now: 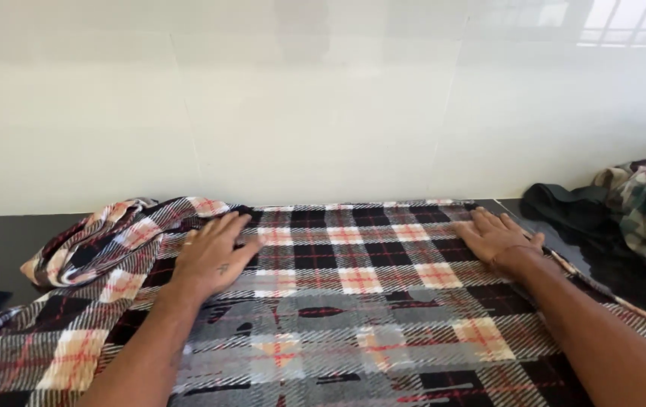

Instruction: Folding a plaid button-down shirt on a flat surface.

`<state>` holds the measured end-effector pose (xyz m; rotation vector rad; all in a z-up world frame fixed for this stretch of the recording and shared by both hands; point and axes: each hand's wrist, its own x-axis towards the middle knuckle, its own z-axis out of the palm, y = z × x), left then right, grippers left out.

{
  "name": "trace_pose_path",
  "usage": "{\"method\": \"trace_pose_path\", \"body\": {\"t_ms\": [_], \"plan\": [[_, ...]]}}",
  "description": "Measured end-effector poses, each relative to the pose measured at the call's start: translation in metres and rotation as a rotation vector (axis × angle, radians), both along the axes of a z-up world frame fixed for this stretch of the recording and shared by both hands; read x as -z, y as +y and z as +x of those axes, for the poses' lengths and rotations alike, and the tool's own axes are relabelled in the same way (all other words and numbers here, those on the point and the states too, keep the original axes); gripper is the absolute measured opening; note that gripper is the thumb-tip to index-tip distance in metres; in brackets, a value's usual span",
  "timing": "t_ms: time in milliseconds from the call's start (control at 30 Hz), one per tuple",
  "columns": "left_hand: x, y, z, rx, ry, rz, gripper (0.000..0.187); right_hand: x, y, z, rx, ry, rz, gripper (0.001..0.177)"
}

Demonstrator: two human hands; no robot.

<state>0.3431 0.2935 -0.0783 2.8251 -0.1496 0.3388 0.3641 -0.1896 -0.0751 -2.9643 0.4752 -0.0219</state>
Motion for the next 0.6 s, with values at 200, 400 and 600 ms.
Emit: {"method": "trace_pose_path", "body": {"t_ms": [200,400,600], "plan": [[0.01,0.012,0.01,-0.031,-0.039,-0.111,0.076,0.019,-0.01,0.044,0.039,-0.133,-0.095,0.061],[0.043,0.05,0.051,-0.055,-0.235,-0.64,0.046,-0.023,0.034,0.022,0.057,-0.087,-0.183,0.038],[-0.039,0.048,-0.015,-0.271,-0.177,-1.696,0.084,0.011,0.002,0.041,0.059,-0.38,-0.129,0.029]]}}
